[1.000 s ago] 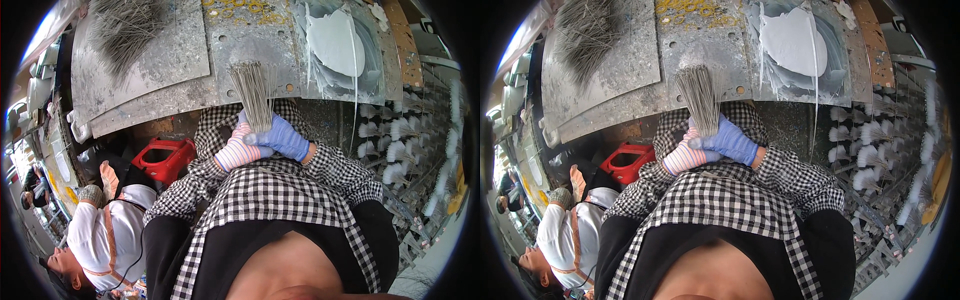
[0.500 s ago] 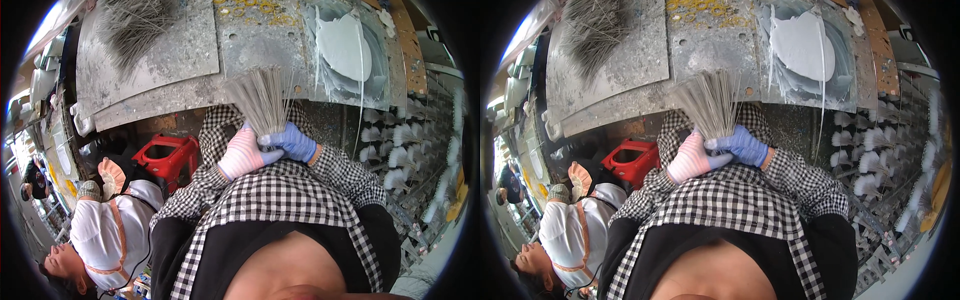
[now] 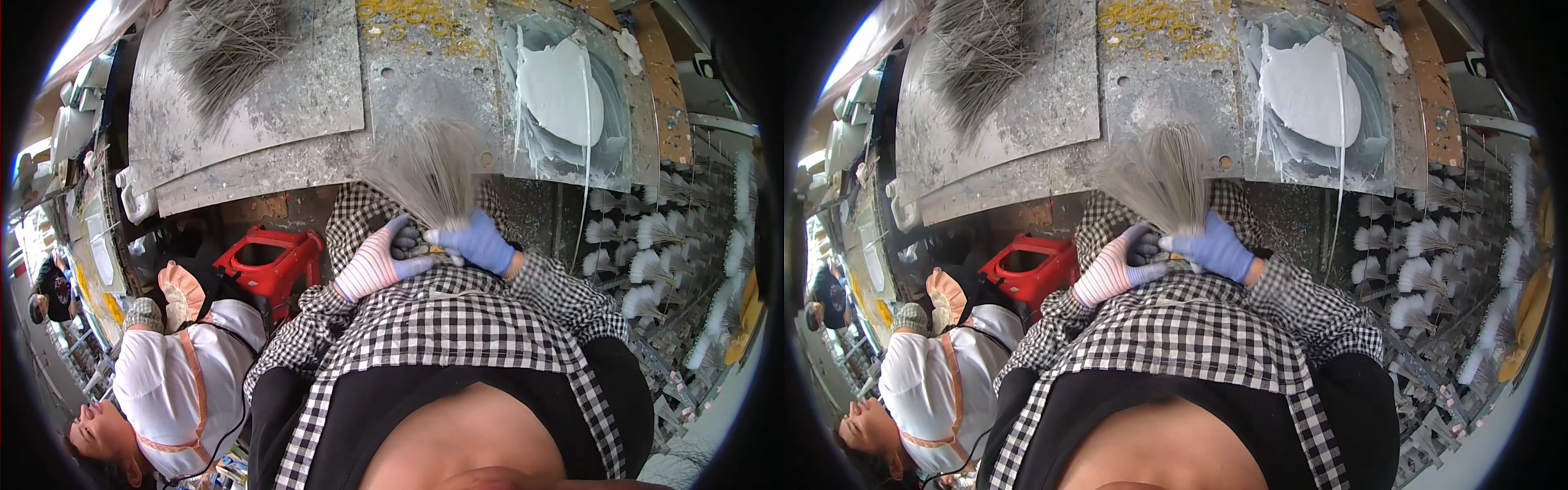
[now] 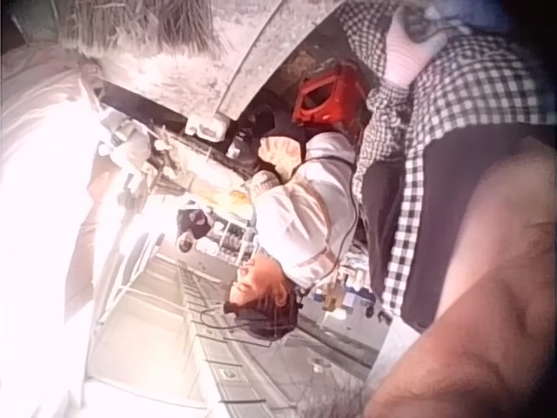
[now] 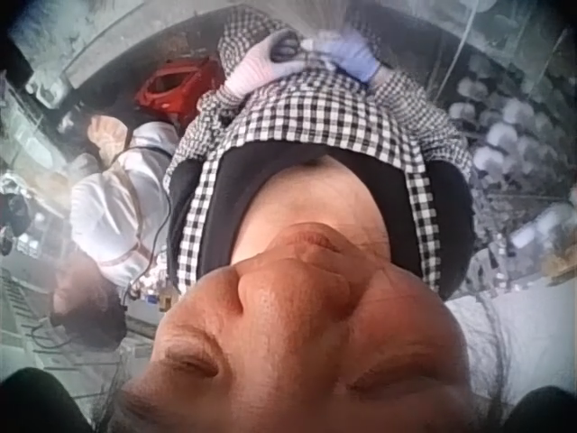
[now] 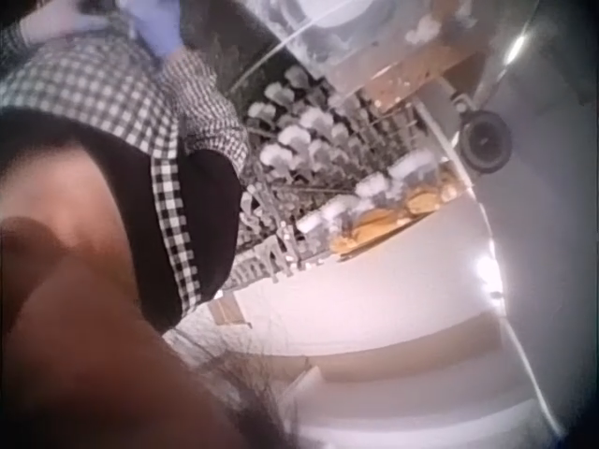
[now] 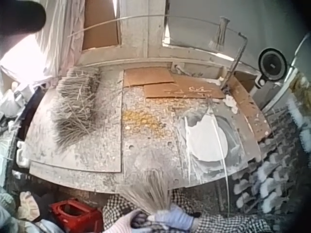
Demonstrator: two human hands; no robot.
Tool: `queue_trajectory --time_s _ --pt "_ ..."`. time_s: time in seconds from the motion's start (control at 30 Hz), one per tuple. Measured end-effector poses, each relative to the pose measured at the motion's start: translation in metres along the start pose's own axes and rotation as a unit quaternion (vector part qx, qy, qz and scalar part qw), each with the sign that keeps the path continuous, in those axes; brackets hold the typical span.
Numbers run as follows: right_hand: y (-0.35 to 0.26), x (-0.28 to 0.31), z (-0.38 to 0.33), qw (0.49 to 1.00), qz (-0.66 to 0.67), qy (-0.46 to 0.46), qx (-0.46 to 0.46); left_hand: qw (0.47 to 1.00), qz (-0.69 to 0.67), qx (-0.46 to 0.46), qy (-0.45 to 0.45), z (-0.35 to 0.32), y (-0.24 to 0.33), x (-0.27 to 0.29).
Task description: Bundling and organizing wire bristles at an industrial assembly station.
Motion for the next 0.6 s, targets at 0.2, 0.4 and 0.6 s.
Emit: queue_trajectory --time_s 0.2,0.4,0.6 --pt "-0.015 -0.020 0.008 0.981 -0.081 -0.136 0.115 0.930 -0.311 -0.189 -0.055 0.032 0.061 0.020" --pt "-0.065 -0.003 0.031 0.947 0.213 -0.172 0.170 0.922 -0.053 -0.353 -0.150 0.033 0.182 0.003" --pt "-0.162 0.053 0.021 0.635 -0.610 0.117 0.459 0.811 0.115 -0.573 0.002 0.037 0.219 0.011"
Point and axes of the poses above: each hand's wrist, its own z-axis towards the middle knuckle, its own x-axis out of the back of the hand, y = z × x, the point moved 6 cm from there along z, towards the middle knuckle, and after that the axes turned 7 degrees about -x, right-handed, at the moved point
